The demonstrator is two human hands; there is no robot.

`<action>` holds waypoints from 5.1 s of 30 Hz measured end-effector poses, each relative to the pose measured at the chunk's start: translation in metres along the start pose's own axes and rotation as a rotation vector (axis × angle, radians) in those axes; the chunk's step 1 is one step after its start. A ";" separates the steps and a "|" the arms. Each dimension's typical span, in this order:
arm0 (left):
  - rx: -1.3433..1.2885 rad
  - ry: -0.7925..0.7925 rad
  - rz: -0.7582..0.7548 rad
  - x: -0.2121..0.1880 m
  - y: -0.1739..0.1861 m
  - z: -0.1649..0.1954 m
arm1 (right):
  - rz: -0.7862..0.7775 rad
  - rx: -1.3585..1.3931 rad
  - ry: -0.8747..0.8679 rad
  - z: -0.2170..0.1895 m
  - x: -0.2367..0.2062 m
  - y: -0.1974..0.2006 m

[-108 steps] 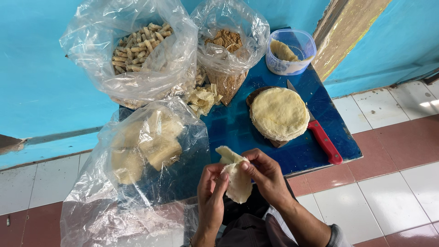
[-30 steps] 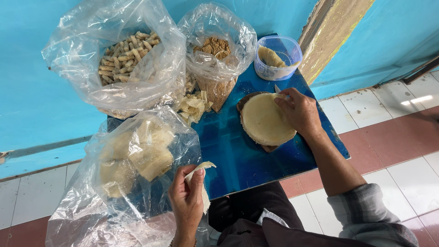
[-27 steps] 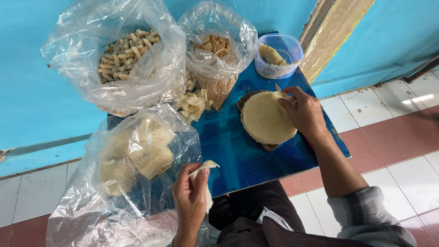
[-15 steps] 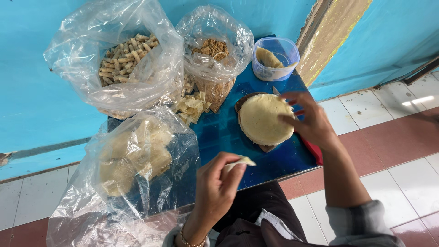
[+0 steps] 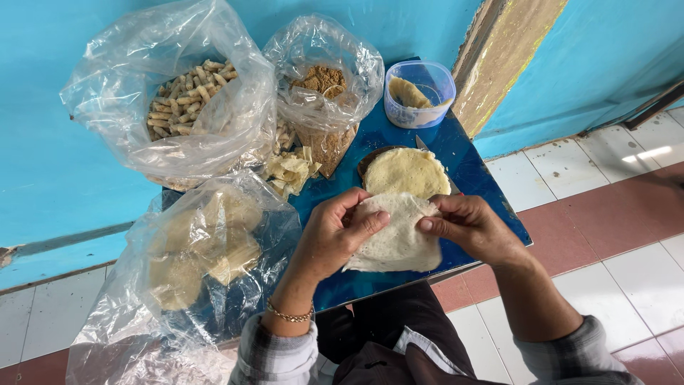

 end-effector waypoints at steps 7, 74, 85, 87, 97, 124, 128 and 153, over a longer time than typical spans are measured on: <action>0.082 0.075 -0.153 0.043 -0.013 -0.003 | 0.072 -0.189 0.061 -0.035 0.011 0.047; 0.426 0.348 0.210 0.134 -0.036 -0.158 | 0.436 -1.323 -0.048 0.065 0.014 0.108; 0.284 0.434 0.156 0.116 -0.020 -0.154 | 0.378 -0.994 0.349 0.012 0.022 0.034; 0.184 0.402 0.195 0.112 -0.023 -0.148 | 0.322 -1.082 0.420 0.005 0.024 0.016; 0.301 0.209 0.327 0.099 -0.040 -0.103 | 0.514 -1.317 0.403 0.010 0.024 -0.030; 0.441 -0.340 -0.065 0.120 -0.111 0.032 | 0.023 0.207 0.007 0.012 0.044 0.157; 0.168 0.006 0.030 0.149 -0.086 -0.049 | 0.211 0.016 -0.269 0.028 0.057 0.130; 0.311 0.042 0.186 0.173 -0.015 -0.123 | 0.279 -0.446 -0.238 0.042 0.120 0.101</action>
Point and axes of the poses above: each hand's wrist, its own x-axis towards the middle knuckle, its own y-axis out of the back of the hand, z = x × y, the point moved 6 cm from there along x, towards the middle knuckle, and after that the axes turned 6 degrees about z, right-handed, at the moved point
